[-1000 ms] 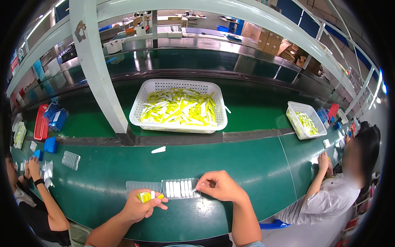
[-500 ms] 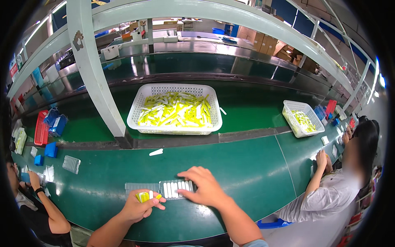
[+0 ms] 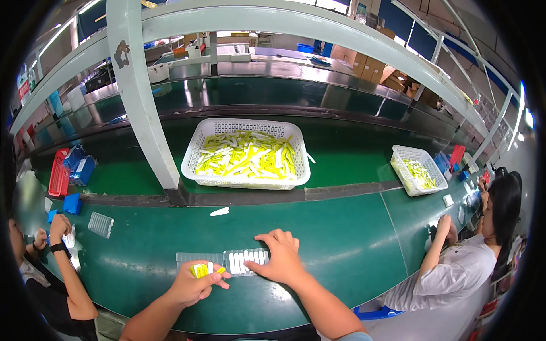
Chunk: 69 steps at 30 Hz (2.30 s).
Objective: The person inserts plastic strips into slots in plastic trays by hand.
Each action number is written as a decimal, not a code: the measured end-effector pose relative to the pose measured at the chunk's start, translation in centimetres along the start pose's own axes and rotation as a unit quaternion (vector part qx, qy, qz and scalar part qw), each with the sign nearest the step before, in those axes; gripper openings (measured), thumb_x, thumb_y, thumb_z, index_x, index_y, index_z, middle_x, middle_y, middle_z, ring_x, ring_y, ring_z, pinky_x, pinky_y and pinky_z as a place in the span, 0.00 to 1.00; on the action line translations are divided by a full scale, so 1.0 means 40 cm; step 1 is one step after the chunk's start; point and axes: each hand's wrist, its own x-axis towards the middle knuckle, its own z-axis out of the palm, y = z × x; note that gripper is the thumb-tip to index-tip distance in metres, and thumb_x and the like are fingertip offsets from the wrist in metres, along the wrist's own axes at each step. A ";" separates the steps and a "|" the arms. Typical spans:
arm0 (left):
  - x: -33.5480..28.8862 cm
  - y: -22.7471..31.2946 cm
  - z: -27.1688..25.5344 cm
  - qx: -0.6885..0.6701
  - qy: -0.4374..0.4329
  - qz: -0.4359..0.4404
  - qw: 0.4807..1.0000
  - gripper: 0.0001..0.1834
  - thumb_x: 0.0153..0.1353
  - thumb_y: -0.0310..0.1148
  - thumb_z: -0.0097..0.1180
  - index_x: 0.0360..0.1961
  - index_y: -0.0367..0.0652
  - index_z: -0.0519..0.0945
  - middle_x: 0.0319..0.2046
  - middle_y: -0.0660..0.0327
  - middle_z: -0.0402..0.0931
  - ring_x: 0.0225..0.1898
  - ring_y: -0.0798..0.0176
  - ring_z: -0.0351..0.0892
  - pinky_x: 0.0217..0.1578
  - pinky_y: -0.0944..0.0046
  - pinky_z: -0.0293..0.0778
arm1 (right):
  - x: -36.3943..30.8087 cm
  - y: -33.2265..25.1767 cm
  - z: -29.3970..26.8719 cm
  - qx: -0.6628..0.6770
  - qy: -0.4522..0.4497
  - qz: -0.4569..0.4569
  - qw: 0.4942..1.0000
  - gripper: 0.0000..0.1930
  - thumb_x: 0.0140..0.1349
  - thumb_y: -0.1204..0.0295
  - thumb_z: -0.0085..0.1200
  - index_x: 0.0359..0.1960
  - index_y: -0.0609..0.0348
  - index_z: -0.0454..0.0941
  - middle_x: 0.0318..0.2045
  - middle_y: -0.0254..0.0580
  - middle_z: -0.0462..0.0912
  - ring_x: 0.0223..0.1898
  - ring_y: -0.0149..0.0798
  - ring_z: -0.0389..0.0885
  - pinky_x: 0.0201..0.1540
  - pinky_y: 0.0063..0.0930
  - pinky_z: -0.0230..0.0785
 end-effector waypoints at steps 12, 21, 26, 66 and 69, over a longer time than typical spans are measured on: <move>-0.013 0.040 -0.016 0.015 0.061 0.094 0.994 0.10 0.67 0.23 0.56 0.46 0.28 0.79 0.44 0.46 0.83 0.38 0.59 0.88 0.15 0.76 0.65 | -0.014 0.006 -0.004 0.119 0.021 -0.101 0.988 0.32 0.48 0.56 0.73 0.55 0.51 0.78 0.41 0.37 0.77 0.47 0.41 0.72 0.56 0.36 0.56; -0.145 0.026 0.061 0.064 0.032 0.050 0.996 0.14 0.67 0.28 0.59 0.50 0.30 0.79 0.43 0.52 0.85 0.35 0.65 0.88 0.15 0.76 0.66 | -0.061 -0.143 0.032 0.347 -0.088 -0.184 0.915 0.08 0.61 0.75 0.64 0.41 0.61 0.84 0.28 0.36 0.83 0.27 0.26 0.75 0.33 0.21 0.68; -0.242 -0.015 0.013 0.026 0.115 0.078 0.990 0.14 0.66 0.26 0.60 0.48 0.27 0.78 0.43 0.49 0.85 0.34 0.63 0.88 0.15 0.76 0.65 | -0.049 -0.187 0.062 0.456 -0.196 -0.039 0.867 0.06 0.67 0.74 0.59 0.40 0.65 0.81 0.30 0.33 0.84 0.29 0.22 0.76 0.33 0.17 0.69; -0.453 -0.212 -0.069 -0.232 0.010 0.012 0.973 0.22 0.71 0.26 0.46 0.65 0.31 0.68 0.56 0.46 0.76 0.39 0.65 0.80 0.23 0.73 0.59 | 0.178 -0.275 0.211 0.086 -0.197 -0.241 0.947 0.25 0.47 0.66 0.68 0.48 0.58 0.77 0.27 0.38 0.71 0.29 0.38 0.73 0.32 0.33 0.67; -0.458 -0.221 -0.063 -0.234 0.021 0.015 0.972 0.21 0.71 0.27 0.47 0.64 0.31 0.69 0.54 0.43 0.77 0.38 0.63 0.81 0.23 0.72 0.60 | 0.170 -0.283 0.210 0.109 -0.194 -0.219 0.950 0.26 0.48 0.63 0.70 0.48 0.59 0.77 0.26 0.38 0.71 0.28 0.38 0.73 0.32 0.33 0.68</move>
